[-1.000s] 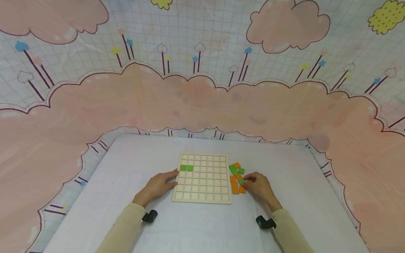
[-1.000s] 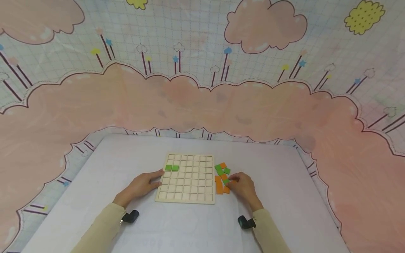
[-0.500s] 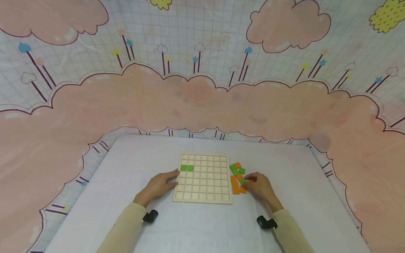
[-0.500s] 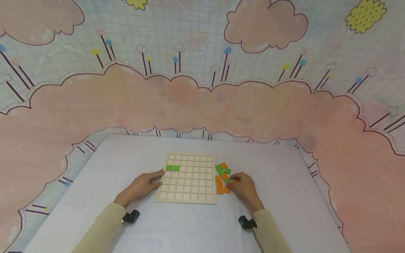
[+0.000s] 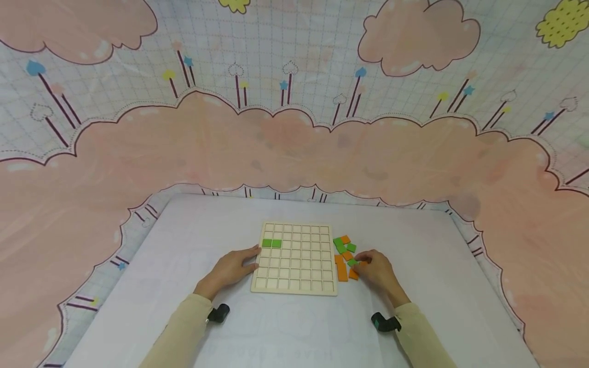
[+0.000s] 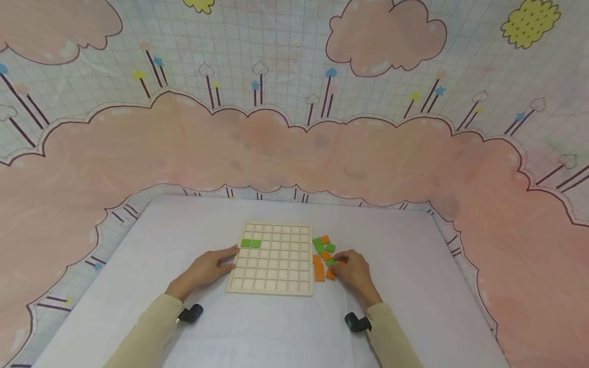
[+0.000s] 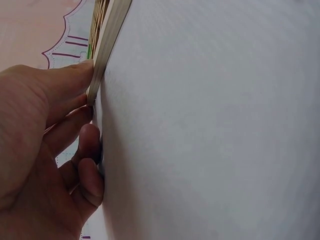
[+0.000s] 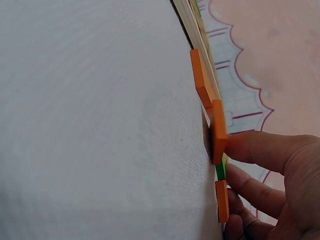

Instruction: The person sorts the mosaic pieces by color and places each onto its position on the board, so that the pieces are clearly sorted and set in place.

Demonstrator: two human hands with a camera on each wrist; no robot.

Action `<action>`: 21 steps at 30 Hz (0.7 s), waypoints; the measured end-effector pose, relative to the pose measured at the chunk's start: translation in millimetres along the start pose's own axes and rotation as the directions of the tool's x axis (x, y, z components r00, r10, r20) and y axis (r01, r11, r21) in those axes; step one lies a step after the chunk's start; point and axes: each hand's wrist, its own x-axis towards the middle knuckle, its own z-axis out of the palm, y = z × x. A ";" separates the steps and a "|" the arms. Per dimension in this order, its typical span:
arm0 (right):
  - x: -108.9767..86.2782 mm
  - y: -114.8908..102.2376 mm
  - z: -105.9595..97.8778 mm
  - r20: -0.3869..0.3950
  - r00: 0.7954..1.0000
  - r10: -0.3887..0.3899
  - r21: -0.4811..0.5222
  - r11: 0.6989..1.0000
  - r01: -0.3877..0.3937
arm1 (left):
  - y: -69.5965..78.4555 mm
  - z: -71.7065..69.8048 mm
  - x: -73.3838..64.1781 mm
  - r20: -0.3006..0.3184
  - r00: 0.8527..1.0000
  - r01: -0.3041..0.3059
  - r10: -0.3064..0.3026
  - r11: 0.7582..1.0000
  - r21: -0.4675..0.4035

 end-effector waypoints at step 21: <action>2.4 3.0 -2.1 -0.039 0.998 -0.041 0.100 0.994 0.045 | 1.2 -1.7 -0.9 -0.003 1.000 0.023 -0.023 0.999 -0.030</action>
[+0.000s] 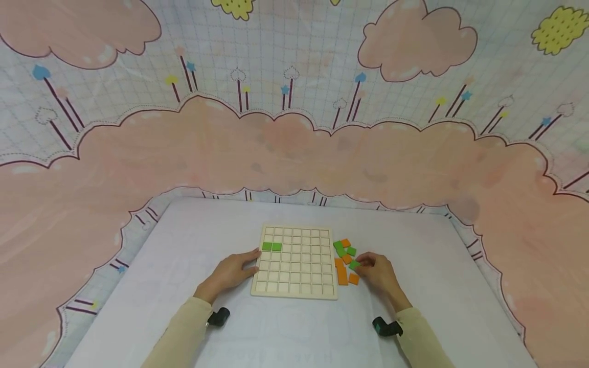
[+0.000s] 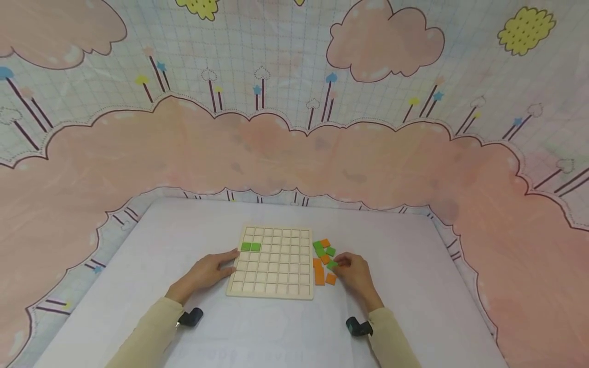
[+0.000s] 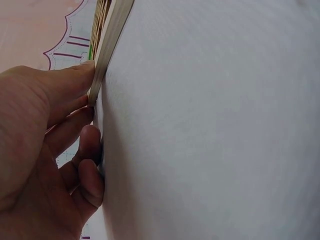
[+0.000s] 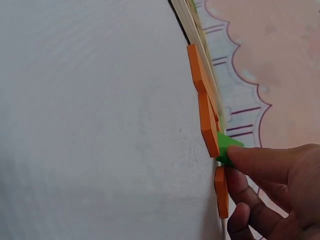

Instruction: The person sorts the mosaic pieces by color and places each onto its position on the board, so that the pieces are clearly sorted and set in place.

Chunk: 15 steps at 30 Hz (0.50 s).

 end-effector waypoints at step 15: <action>-0.8 -16.2 -8.7 -0.068 0.997 -0.029 0.025 0.999 0.030 | 0.2 1.5 -1.0 -0.009 1.000 0.014 -0.014 1.000 0.010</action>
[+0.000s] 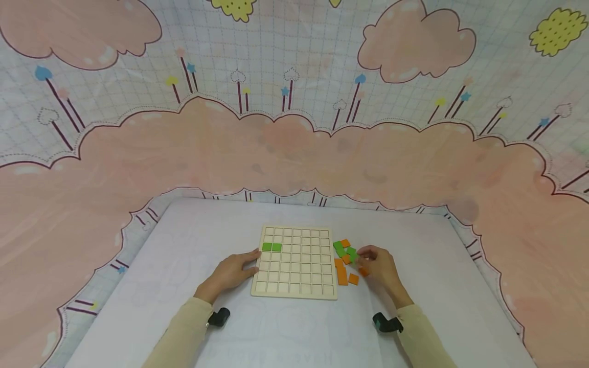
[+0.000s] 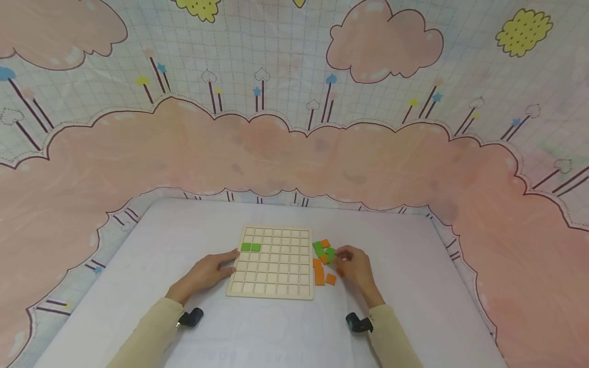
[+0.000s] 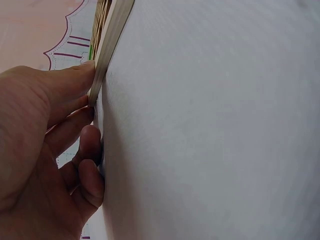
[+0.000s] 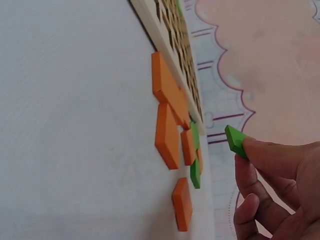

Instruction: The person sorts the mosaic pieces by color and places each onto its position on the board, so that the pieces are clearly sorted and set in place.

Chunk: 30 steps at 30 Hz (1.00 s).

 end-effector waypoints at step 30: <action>6.7 -43.2 29.9 0.029 0.998 -0.061 0.150 0.987 0.055 | -1.6 -0.7 1.8 0.006 1.000 -0.026 0.026 1.000 0.004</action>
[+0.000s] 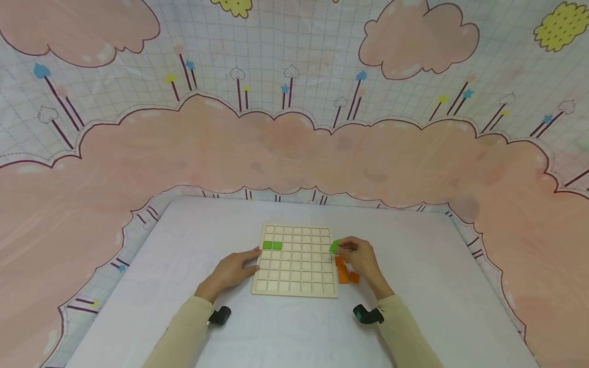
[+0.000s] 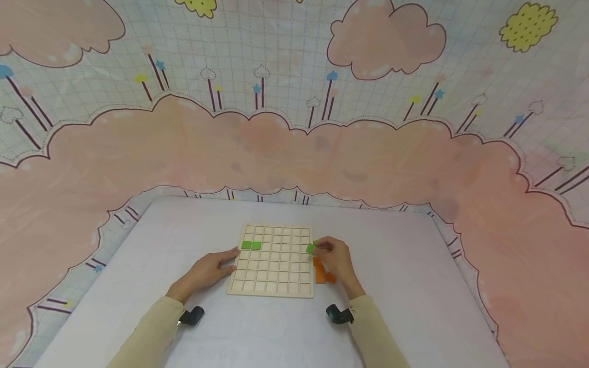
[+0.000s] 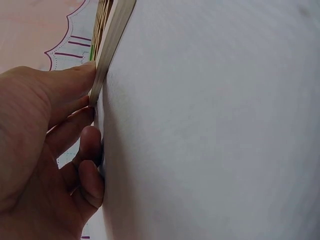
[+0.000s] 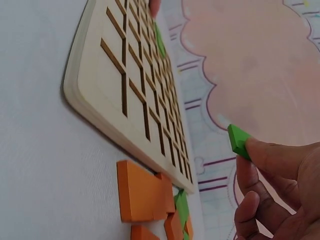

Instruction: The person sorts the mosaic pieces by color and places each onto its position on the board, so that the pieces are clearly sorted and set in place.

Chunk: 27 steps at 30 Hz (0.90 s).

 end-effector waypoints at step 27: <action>13.9 -28.9 44.1 0.049 0.992 -0.116 0.073 0.991 0.112 | 2.0 1.0 1.2 -0.002 1.000 0.009 -0.009 1.000 0.001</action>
